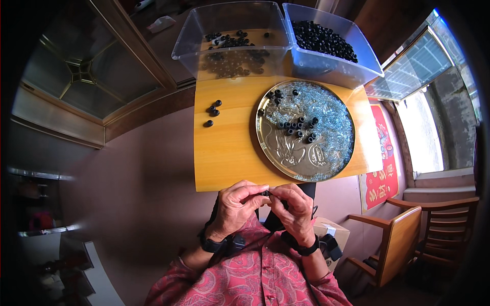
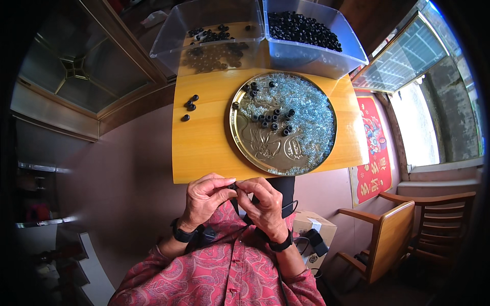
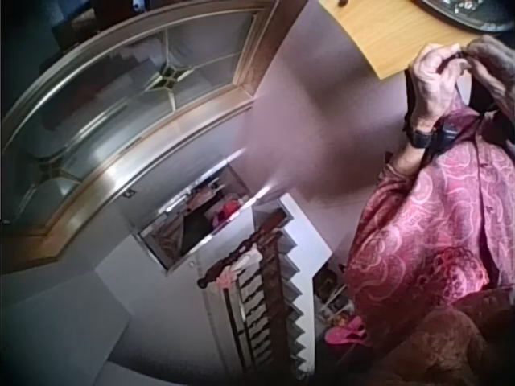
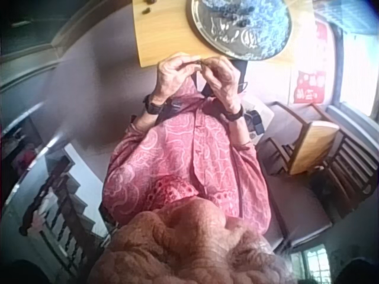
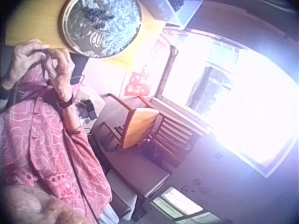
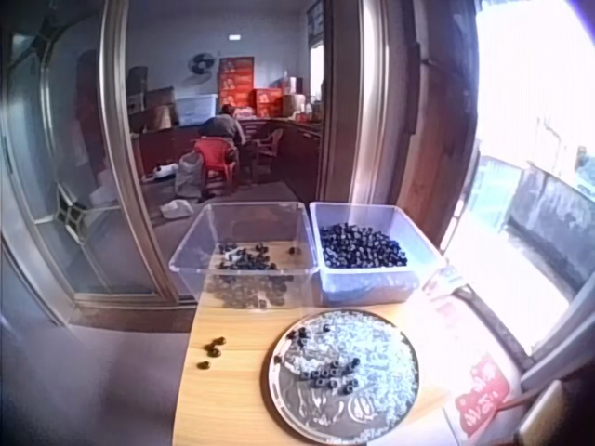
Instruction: Sorting small black plastic or rubber ring-like components from a metal tray into plastic bins.
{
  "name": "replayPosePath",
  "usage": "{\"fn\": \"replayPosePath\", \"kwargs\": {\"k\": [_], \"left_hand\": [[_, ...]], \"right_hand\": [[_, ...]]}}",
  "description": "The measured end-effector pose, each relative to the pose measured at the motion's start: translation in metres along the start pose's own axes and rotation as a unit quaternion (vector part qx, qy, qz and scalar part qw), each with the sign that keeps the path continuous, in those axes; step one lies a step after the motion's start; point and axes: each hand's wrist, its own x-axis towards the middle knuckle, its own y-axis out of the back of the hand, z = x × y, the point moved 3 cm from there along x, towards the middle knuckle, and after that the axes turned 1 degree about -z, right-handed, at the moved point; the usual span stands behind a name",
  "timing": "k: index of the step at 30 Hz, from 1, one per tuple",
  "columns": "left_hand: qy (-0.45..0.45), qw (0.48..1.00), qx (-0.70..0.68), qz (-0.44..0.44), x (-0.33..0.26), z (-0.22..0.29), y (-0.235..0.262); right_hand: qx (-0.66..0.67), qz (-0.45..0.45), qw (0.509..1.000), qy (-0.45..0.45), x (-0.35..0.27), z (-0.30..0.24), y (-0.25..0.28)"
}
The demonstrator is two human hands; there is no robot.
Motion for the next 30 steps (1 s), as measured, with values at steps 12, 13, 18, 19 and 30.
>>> {"fn": "replayPosePath", "kwargs": {"k": [12, 13, 18, 19, 30], "left_hand": [[0.010, 1.000, 0.015, -0.012, 0.007, 0.005, -0.002], [0.003, 1.000, 0.027, -0.014, 0.008, 0.007, -0.002], [-0.011, 0.999, 0.045, -0.015, 0.013, 0.008, -0.004], [-0.020, 0.998, 0.049, -0.021, 0.016, 0.010, -0.004], [0.095, 0.987, -0.115, -0.058, 0.021, -0.010, -0.002]], "right_hand": [[0.004, -0.014, 1.000, 0.004, 0.004, 0.002, 0.005], [-0.002, -0.015, 1.000, 0.005, 0.004, 0.002, 0.006], [0.008, -0.013, 1.000, 0.009, 0.006, 0.007, 0.006], [0.008, -0.012, 1.000, 0.012, 0.006, 0.008, 0.007], [-0.016, -0.027, 0.999, 0.035, 0.017, 0.002, 0.008]]}}
